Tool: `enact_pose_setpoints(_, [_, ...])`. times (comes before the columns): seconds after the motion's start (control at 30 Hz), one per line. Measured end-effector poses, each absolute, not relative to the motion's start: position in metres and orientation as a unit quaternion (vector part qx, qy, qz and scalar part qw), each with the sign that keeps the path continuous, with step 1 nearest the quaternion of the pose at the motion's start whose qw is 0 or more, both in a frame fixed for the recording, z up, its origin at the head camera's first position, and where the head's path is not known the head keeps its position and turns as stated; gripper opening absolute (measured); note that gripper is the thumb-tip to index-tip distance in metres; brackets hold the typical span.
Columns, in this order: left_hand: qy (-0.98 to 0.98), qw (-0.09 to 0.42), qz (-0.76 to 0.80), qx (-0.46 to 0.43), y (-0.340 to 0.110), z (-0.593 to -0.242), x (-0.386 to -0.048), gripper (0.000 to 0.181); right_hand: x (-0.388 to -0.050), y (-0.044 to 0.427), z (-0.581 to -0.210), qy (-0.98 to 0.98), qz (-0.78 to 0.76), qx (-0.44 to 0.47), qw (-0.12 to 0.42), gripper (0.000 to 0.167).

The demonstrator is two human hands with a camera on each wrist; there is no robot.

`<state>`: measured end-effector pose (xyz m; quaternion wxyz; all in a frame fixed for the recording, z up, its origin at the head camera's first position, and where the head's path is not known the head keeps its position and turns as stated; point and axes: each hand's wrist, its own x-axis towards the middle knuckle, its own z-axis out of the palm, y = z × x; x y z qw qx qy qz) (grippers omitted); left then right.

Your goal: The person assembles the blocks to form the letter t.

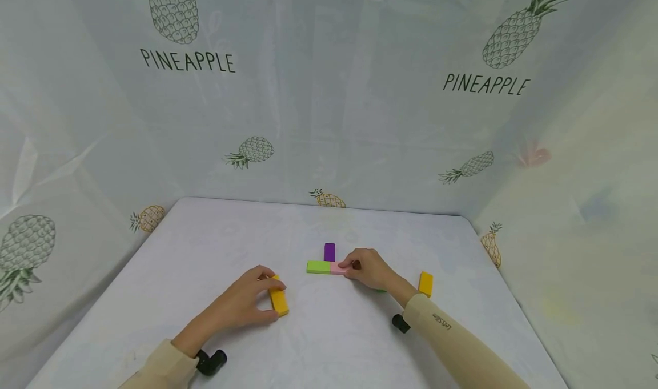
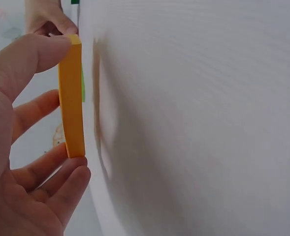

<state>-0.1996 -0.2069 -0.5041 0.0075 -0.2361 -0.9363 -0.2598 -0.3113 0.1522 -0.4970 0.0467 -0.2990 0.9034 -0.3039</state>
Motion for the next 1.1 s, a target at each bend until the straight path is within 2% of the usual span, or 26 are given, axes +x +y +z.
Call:
enact_pose_setpoints(0.77, [-0.919, -0.023, -0.251, -0.303, -0.157, -0.499, -0.224, 0.05, -0.311, 0.152, -0.498, 0.907, -0.303, -0.287, 0.052, 0.019])
enact_pose_setpoints(1.1, [-0.913, -0.021, -0.24, -0.328, -0.139, -0.497, -0.228, 0.048, -0.312, 0.152, -0.498, 0.907, -0.299, -0.292, 0.05, 0.02])
